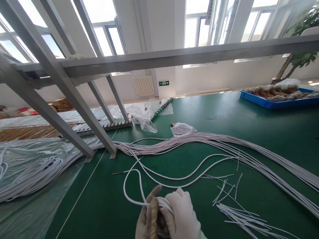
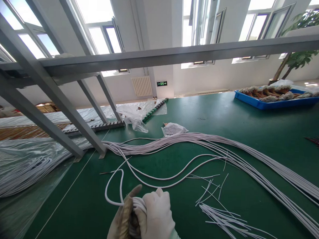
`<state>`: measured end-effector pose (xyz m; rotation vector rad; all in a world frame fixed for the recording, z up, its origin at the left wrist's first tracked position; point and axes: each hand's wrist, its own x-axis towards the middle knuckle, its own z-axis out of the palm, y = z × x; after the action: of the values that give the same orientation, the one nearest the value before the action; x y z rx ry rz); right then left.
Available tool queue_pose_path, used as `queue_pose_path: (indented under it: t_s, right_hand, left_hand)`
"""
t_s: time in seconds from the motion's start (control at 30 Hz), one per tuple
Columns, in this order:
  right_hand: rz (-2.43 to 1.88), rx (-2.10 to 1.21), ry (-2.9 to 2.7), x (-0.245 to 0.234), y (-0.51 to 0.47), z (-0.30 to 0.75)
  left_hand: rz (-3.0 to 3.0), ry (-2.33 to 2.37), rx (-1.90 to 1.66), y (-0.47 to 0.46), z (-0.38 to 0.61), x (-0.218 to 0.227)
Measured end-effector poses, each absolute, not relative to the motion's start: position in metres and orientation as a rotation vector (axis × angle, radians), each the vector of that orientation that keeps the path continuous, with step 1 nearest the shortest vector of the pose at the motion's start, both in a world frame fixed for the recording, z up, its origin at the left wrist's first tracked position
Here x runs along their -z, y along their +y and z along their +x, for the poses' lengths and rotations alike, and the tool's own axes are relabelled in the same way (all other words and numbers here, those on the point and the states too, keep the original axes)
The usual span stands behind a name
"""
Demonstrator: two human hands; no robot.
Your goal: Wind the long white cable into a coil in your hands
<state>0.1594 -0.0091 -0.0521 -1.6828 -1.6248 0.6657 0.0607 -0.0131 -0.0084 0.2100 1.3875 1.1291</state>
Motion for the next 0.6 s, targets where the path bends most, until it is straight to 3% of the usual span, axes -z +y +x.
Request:
queue_pose_path:
  t_s: [0.27, 0.6]
  right_hand:
    - [-1.243, -1.257, -1.2, 0.048, -0.017, 0.156]
    - [-1.381, -1.179, -1.038, 0.051, -0.015, 0.147]
  left_hand:
    - [0.185, 1.343, -1.309, -0.014, 0.07, -0.007]
    - [0.365, 1.416, -1.229, -0.021, 0.067, -0.001]
